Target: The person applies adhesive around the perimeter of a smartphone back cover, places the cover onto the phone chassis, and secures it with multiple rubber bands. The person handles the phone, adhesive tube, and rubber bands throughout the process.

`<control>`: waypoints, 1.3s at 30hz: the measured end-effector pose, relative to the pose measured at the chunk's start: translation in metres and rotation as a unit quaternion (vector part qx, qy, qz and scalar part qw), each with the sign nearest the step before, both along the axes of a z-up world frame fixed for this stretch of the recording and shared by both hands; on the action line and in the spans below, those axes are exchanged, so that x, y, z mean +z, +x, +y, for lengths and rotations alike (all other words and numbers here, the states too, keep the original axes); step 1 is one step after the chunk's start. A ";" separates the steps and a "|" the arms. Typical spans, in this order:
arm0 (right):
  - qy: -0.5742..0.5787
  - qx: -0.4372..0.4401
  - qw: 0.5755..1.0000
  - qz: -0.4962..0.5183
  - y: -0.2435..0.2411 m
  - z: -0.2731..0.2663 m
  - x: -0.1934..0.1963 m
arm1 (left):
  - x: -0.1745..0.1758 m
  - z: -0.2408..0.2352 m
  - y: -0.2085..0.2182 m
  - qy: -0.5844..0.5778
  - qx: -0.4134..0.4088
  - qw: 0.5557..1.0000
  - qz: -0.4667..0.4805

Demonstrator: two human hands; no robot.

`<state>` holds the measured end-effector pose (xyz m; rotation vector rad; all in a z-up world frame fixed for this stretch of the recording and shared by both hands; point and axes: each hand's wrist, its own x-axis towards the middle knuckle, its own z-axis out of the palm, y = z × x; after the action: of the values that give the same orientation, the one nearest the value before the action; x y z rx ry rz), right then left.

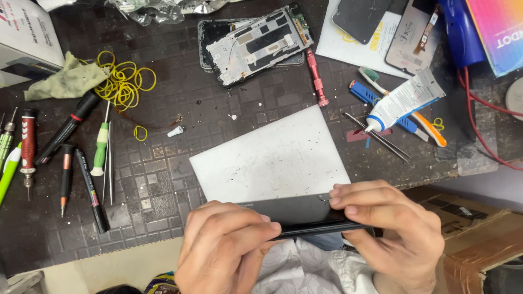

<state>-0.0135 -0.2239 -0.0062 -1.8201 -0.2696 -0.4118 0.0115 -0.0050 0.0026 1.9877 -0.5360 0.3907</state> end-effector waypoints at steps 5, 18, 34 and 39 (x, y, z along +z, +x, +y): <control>-0.232 0.019 0.964 0.126 -0.006 -0.001 0.000 | -0.007 -0.010 -0.005 -0.108 -0.023 0.994 -0.024; 0.181 0.105 0.924 0.319 -0.058 0.012 -0.074 | -0.015 -0.014 0.003 -0.421 -0.136 0.816 0.372; 0.136 0.057 0.900 0.410 -0.071 0.028 -0.082 | -0.035 -0.009 0.015 -0.492 -0.192 0.682 0.506; 0.306 0.158 0.874 0.343 -0.031 -0.012 -0.046 | -0.034 0.005 -0.002 -0.502 -0.201 0.665 0.515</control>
<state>-0.0445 -0.2356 -0.0520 -1.1614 0.0658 0.3645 0.0098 0.0002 -0.0311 0.6933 0.0529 -0.6333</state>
